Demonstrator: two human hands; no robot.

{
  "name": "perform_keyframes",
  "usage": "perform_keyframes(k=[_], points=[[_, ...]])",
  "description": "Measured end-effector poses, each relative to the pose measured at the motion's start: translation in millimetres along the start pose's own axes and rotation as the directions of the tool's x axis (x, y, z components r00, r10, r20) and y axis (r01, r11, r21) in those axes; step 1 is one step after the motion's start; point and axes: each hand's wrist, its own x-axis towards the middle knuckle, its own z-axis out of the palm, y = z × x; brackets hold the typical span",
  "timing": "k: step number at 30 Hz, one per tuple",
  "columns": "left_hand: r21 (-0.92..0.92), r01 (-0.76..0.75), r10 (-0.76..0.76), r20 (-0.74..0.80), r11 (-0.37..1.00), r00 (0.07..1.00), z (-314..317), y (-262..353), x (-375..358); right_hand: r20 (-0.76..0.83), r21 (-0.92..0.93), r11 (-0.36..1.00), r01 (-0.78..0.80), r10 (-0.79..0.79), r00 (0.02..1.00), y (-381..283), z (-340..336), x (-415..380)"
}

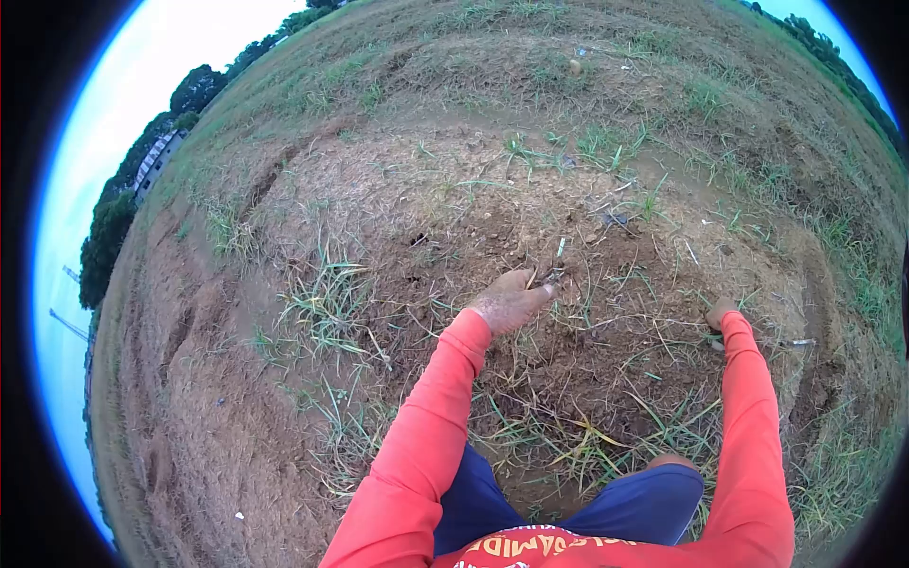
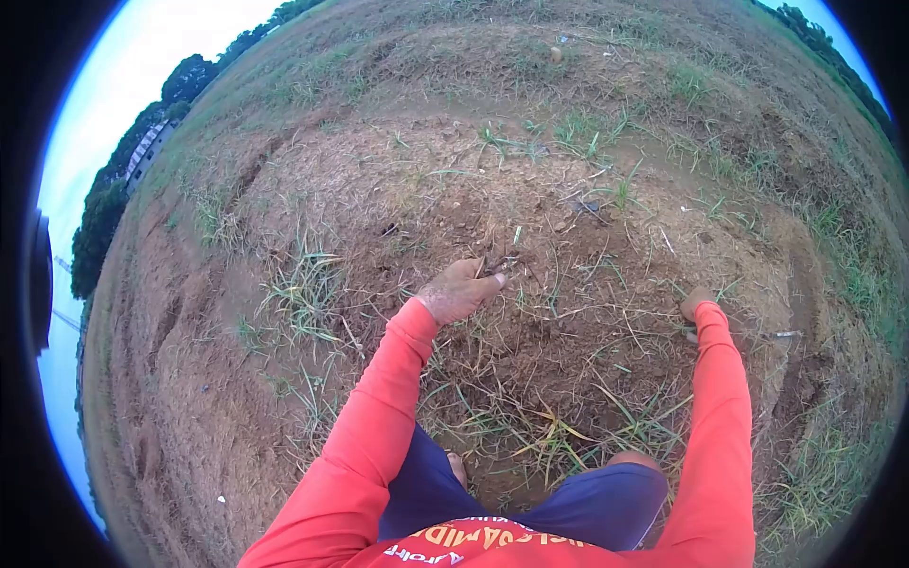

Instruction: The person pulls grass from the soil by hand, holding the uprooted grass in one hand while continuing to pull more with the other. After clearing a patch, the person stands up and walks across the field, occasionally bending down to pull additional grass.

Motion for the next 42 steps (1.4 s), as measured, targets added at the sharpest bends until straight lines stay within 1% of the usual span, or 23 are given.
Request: perform_keyframes(k=[3,5,6,10,13,14,15,16,17,18,19,20,21,24,26,29,30,32,34,37,39,41,42], points=[[0.008,-0.053,0.053,-0.009,0.999,0.999,4.9,-11.1,9.4,-0.145,0.116,0.991,-0.063,0.080,0.986,9.9,15.6,8.2],[0.048,-0.058,0.060,-0.036,0.997,0.998,9.7,-26.9,16.2,-0.278,0.230,0.973,-0.026,0.091,0.956,-3.4,0.4,-37.2],[0.011,-0.024,0.024,0.016,1.000,1.000,0.9,9.5,-5.5,-0.286,0.248,0.968,-0.031,0.104,0.953,-3.4,4.5,-33.9],[0.112,-0.026,0.023,0.033,0.993,0.999,-1.7,4.9,-5.1,-0.213,0.238,0.971,-0.026,0.079,0.974,10.2,11.9,-18.3],[0.092,0.017,-0.017,0.000,0.996,1.000,-2.8,8.6,-9.8,-0.312,0.281,0.957,0.070,0.023,0.950,7.9,5.1,-38.0],[0.052,-0.079,0.080,-0.025,0.996,0.996,2.5,-8.2,-2.3,-0.265,0.271,0.961,0.052,0.022,0.964,14.0,9.4,-24.2],[0.024,0.036,-0.037,0.041,0.999,0.998,-4.2,10.8,-11.3,-0.271,0.065,0.968,0.243,-0.217,0.938,28.6,21.5,-5.1],[0.034,0.117,-0.119,0.071,0.993,0.990,-3.2,6.1,-5.3,-0.186,-0.240,0.918,0.317,-0.364,0.913,40.5,27.7,9.6],[-0.125,0.090,-0.085,0.045,0.988,0.995,2.3,11.7,-9.6,-0.095,-0.510,0.767,0.389,-0.500,0.861,51.7,33.3,23.2],[-0.169,0.133,-0.132,0.018,0.977,0.991,6.6,4.6,-6.2,-0.175,-0.117,0.978,0.175,-0.194,0.965,39.2,15.0,3.0],[-0.216,0.158,-0.152,0.045,0.963,0.987,6.3,-5.0,-1.7,-0.208,0.128,0.991,0.047,-0.020,0.978,29.7,-9.2,-30.1],[-0.208,0.171,-0.163,0.058,0.963,0.985,7.6,-3.4,1.2,-0.197,-0.118,0.970,0.211,-0.232,0.953,50.1,-1.2,-2.7],[-0.191,0.182,-0.176,0.047,0.964,0.983,7.7,-2.2,0.2,-0.240,0.121,0.991,0.065,-0.034,0.970,31.1,-37.1,-53.0],[-0.152,0.223,-0.218,0.048,0.963,0.975,12.5,-3.5,7.6,-0.322,0.227,0.940,0.255,-0.175,0.930,41.5,-106.2,-111.2],[-0.184,0.229,-0.216,0.089,0.956,0.972,17.2,-2.8,14.2,-0.389,0.357,0.877,0.320,-0.171,0.905,63.2,-133.3,-124.8],[-0.175,0.222,-0.206,0.102,0.959,0.973,26.1,8.6,22.6,-0.516,0.372,0.826,0.424,-0.195,0.834,63.2,-171.2,-169.9],[-0.155,0.205,-0.189,0.114,0.966,0.975,27.9,9.4,24.8,-0.404,0.507,0.786,0.353,-0.145,0.903,74.3,-176.0,-161.9],[-0.134,0.174,-0.157,0.128,0.976,0.979,34.0,6.6,26.2,-0.281,0.852,0.412,0.324,-0.163,0.946,79.2,-158.3,-143.4],[-0.195,0.167,-0.138,0.156,0.966,0.978,38.5,12.4,25.2,-0.254,0.858,0.420,0.296,-0.153,0.955,85.8,-112.4,-129.6],[-0.257,0.181,-0.127,0.212,0.949,0.969,43.3,4.0,15.6,-0.390,0.280,0.928,0.247,-0.126,0.912,87.8,-26.5,-104.8],[-0.285,0.149,-0.100,0.181,0.947,0.978,47.1,5.6,6.3,-0.415,0.272,0.909,0.317,-0.186,0.890,63.6,-41.9,-100.6],[-0.344,0.214,-0.136,0.237,0.914,0.962,52.2,11.6,5.7,-0.337,0.735,0.551,0.397,-0.211,0.917,49.7,-50.3,-152.1],[-0.388,0.228,-0.134,0.254,0.893,0.958,59.3,12.5,5.4,-0.287,0.814,0.455,0.362,-0.227,0.931,40.2,-57.0,-169.0]])
